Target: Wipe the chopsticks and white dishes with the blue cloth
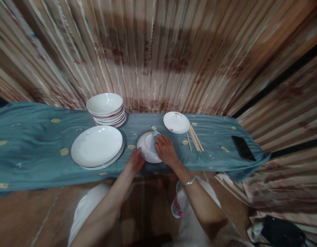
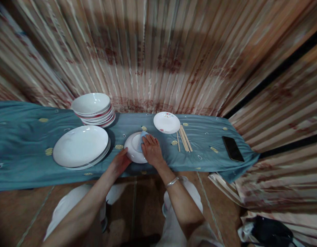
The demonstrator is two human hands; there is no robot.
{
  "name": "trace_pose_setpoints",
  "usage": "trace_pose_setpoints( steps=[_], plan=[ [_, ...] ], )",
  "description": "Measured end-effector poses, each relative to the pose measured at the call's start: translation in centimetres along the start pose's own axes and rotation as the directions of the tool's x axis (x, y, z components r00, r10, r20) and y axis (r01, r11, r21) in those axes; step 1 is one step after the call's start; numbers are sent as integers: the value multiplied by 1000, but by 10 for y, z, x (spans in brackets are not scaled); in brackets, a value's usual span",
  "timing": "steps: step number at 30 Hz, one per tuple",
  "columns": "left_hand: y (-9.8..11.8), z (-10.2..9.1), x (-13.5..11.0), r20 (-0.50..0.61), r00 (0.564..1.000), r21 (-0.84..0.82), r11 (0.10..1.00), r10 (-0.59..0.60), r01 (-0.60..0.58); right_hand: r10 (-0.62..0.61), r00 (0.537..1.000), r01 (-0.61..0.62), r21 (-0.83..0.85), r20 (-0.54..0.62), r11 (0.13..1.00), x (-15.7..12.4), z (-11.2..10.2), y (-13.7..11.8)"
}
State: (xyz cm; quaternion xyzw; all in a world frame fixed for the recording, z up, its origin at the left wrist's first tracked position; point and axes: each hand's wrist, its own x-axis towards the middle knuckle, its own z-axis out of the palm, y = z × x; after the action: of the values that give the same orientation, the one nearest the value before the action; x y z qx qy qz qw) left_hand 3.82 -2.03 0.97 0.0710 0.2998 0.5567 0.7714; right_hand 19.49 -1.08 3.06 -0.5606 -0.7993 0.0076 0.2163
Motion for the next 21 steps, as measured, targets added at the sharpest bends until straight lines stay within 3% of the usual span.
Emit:
trace_pose_setpoints(
  steps=[5,10,21],
  plan=[
    [-1,2,-2,-81,995,55,997,49,-45,-44,998,48,77,-54,996,-16,-4,7],
    [0,4,-4,-50,998,51,998,29,-26,-86,993,96,127,-83,987,-39,-6,2],
    [5,17,-9,-82,997,-21,1000,-13,11,-234,967,235,-8,-103,972,-62,11,-24]
  ],
)
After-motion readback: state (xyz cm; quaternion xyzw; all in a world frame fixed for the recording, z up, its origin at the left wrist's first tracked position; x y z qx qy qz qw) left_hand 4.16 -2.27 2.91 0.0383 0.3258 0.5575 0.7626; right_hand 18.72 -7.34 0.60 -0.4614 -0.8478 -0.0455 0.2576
